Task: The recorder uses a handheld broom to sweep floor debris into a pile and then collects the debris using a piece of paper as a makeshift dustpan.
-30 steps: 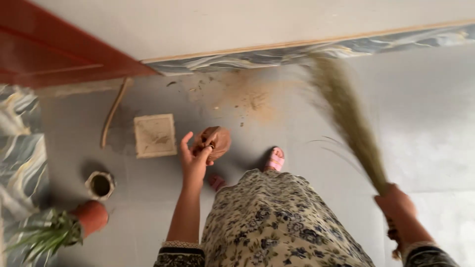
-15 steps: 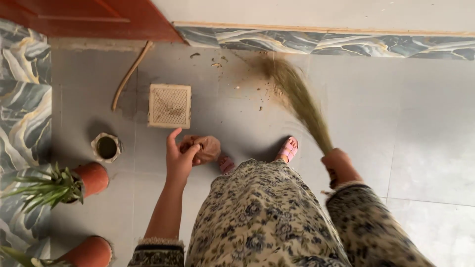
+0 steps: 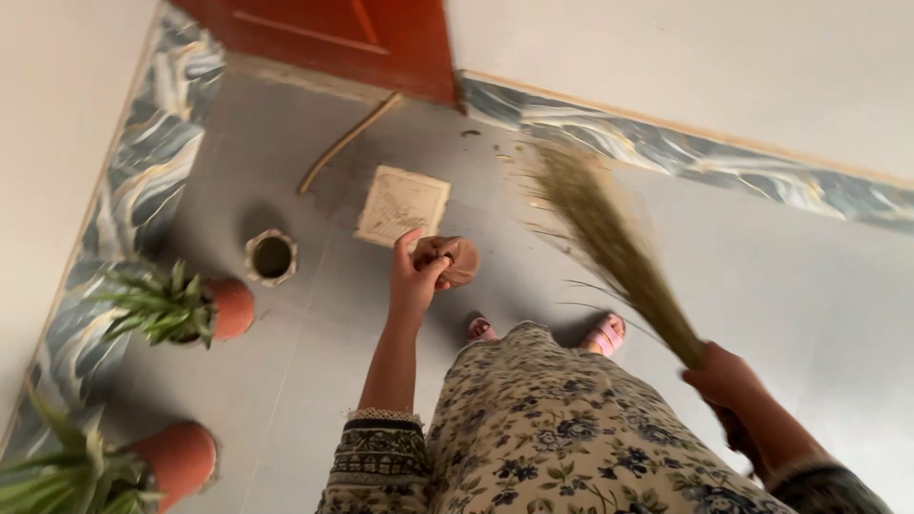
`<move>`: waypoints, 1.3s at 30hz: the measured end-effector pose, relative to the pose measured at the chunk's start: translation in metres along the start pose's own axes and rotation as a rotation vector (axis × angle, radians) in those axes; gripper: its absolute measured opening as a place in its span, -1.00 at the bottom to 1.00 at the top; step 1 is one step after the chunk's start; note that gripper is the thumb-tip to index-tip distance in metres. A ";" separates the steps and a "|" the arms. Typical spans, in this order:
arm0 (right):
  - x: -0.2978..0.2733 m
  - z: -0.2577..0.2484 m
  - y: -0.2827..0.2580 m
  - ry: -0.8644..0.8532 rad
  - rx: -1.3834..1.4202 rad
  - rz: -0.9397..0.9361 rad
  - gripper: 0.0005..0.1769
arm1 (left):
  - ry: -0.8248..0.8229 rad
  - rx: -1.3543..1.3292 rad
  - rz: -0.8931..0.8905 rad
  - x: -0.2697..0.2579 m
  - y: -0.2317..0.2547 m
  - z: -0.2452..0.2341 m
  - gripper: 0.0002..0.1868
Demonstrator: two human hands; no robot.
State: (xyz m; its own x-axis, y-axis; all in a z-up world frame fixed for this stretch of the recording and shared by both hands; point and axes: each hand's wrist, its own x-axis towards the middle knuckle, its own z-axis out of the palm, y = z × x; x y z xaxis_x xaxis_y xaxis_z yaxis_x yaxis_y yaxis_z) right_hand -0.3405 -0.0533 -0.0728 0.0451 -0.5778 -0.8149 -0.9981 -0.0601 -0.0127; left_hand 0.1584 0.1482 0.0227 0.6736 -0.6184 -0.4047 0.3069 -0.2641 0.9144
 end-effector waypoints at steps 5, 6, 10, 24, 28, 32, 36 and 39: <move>0.032 0.007 -0.188 0.076 -0.144 -0.397 -0.14 | 0.149 0.129 -0.075 -0.014 -0.015 -0.055 -0.31; 0.044 0.014 -0.229 0.060 -0.172 -0.464 -0.10 | 0.165 0.129 0.061 -0.013 -0.037 -0.072 -0.31; 0.087 0.030 -0.367 -0.012 -0.202 -0.595 -0.23 | 0.205 -0.051 0.127 -0.035 -0.074 -0.107 -0.32; 0.312 0.017 -0.102 -0.001 -0.032 -0.094 -0.28 | 0.492 -0.011 -0.113 0.025 -0.136 -0.007 -0.22; 0.173 -0.070 -0.043 -0.044 -0.169 -0.052 -0.27 | 0.489 -0.102 -0.103 0.016 -0.103 0.053 -0.23; 0.056 -0.110 -0.079 -0.149 -0.037 0.017 -0.33 | 0.511 -0.176 -0.035 -0.011 -0.099 0.090 -0.22; 0.065 -0.073 -0.106 -0.281 -0.120 -0.253 -0.37 | 0.645 -0.241 0.056 -0.052 -0.121 0.117 -0.21; 0.109 -0.012 -0.123 -0.319 -0.343 -0.462 -0.36 | 0.735 -0.217 0.011 -0.080 -0.147 0.138 -0.22</move>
State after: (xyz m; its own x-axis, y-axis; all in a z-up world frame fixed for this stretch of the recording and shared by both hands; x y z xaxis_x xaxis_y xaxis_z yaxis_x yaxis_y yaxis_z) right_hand -0.2120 -0.1186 -0.1534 0.3988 -0.1638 -0.9023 -0.8066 -0.5307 -0.2602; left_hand -0.0331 0.1342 -0.0776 0.9282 0.0508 -0.3687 0.3714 -0.0623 0.9264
